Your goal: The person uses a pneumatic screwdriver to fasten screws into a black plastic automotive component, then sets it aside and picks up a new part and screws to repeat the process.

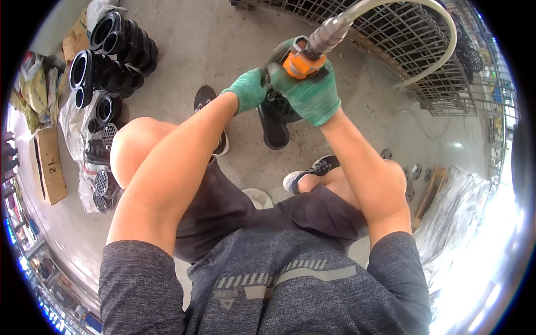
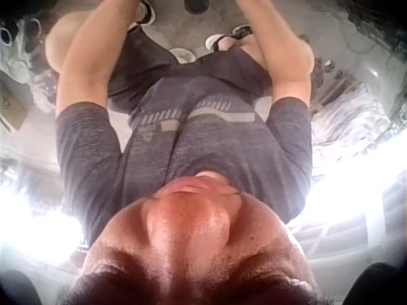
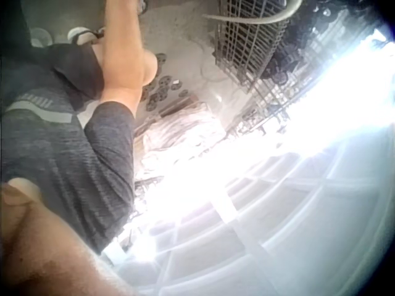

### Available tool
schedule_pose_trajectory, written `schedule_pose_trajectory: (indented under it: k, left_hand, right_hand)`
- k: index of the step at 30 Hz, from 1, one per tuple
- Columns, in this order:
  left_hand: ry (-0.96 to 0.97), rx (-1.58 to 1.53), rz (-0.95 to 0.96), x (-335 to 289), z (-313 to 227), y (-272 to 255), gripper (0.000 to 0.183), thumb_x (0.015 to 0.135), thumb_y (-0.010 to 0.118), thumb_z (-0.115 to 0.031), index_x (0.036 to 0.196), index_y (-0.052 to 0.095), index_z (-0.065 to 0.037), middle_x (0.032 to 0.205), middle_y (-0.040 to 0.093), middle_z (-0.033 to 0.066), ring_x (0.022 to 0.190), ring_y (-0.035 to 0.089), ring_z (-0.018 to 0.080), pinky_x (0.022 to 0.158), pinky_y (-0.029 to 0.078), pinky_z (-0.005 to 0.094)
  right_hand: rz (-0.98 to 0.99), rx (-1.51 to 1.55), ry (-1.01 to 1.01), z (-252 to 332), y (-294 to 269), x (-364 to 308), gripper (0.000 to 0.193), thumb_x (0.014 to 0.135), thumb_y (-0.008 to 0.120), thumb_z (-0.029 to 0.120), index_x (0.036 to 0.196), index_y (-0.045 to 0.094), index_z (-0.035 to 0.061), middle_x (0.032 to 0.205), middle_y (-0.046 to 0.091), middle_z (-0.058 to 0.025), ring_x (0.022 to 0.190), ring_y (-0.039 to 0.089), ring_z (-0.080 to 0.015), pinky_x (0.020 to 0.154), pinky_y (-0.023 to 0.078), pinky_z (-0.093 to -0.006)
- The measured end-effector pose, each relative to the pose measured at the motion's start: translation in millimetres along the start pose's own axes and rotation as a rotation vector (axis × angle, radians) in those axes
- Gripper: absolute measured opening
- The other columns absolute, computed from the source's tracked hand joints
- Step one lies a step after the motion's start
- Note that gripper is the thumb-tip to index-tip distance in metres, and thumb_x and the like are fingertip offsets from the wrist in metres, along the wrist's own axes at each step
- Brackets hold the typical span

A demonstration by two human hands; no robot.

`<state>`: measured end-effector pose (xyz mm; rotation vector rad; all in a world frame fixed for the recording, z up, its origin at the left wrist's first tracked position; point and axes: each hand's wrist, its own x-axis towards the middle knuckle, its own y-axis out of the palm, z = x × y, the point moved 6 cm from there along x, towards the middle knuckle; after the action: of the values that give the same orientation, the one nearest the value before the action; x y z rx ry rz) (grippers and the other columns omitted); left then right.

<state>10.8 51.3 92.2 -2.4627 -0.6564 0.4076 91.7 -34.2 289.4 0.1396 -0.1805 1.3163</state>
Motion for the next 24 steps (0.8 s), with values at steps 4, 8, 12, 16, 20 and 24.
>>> schedule_pose_trajectory:
  k: [4, 8, 12, 16, 20, 24]
  left_hand:
    - [-0.104, -0.463, 0.039, -2, -3, 2, 0.049, 0.095, 0.075, -0.025, 0.14, 0.058, -0.013, 0.132, 0.063, -0.0004, 0.116, 0.059, 0.0167, 0.104, 0.049, 0.0305]
    - [-0.103, 0.02, 0.118, 5, -10, 0, 0.03, 0.096, 0.061, -0.018, 0.12, 0.064, 0.0, 0.112, 0.071, 0.0225, 0.103, 0.068, 0.0365, 0.089, 0.053, 0.0419]
    - [-0.187, -0.098, 0.06, -5, -4, -3, 0.035, 0.1, 0.063, -0.018, 0.131, 0.059, -0.001, 0.12, 0.07, 0.0155, 0.107, 0.064, 0.0273, 0.097, 0.05, 0.0389]
    - [-0.305, -0.017, 0.123, -14, -35, -20, 0.033, 0.1, 0.062, -0.015, 0.129, 0.058, 0.0, 0.117, 0.069, 0.0203, 0.106, 0.065, 0.0306, 0.096, 0.051, 0.0404]
    - [-0.224, -0.134, 0.056, -24, -40, -25, 0.034, 0.094, 0.065, -0.012, 0.125, 0.057, 0.001, 0.118, 0.066, 0.0245, 0.109, 0.064, 0.0347, 0.096, 0.051, 0.042]
    - [-0.004, -0.103, 0.038, -30, -52, -23, 0.041, 0.087, 0.069, -0.008, 0.125, 0.057, -0.001, 0.12, 0.064, 0.0239, 0.111, 0.064, 0.0382, 0.095, 0.052, 0.0442]
  right_hand:
    - [0.025, -0.002, -0.005, -4, 5, -10, 0.026, 0.082, 0.078, 0.002, 0.105, 0.066, 0.006, 0.091, 0.07, -0.0011, 0.082, 0.067, -0.0116, 0.078, 0.057, -0.028]
    - [0.12, -0.089, 0.044, -8, -2, -4, 0.032, 0.086, 0.081, 0.007, 0.114, 0.067, 0.0046, 0.103, 0.072, 0.0001, 0.092, 0.066, -0.0105, 0.084, 0.057, -0.0289]
    - [0.031, 0.015, 0.072, 1, -16, 8, 0.023, 0.086, 0.08, 0.008, 0.105, 0.067, 0.0037, 0.096, 0.073, -0.0019, 0.086, 0.068, -0.0123, 0.079, 0.059, -0.0296]
    - [-0.068, 0.136, 0.08, -22, -51, 16, 0.021, 0.087, 0.079, 0.01, 0.103, 0.067, 0.0038, 0.093, 0.073, -0.0071, 0.081, 0.071, -0.0162, 0.073, 0.062, -0.0324]
    - [-0.217, 0.381, 0.155, -28, -67, 11, 0.02, 0.086, 0.075, 0.006, 0.103, 0.066, 0.0025, 0.091, 0.073, -0.0127, 0.076, 0.072, -0.0221, 0.065, 0.064, -0.0359]
    - [-0.188, 0.356, 0.142, -34, -77, 7, 0.023, 0.088, 0.075, 0.012, 0.107, 0.065, 0.0027, 0.094, 0.074, -0.0141, 0.08, 0.074, -0.0245, 0.072, 0.064, -0.0394]
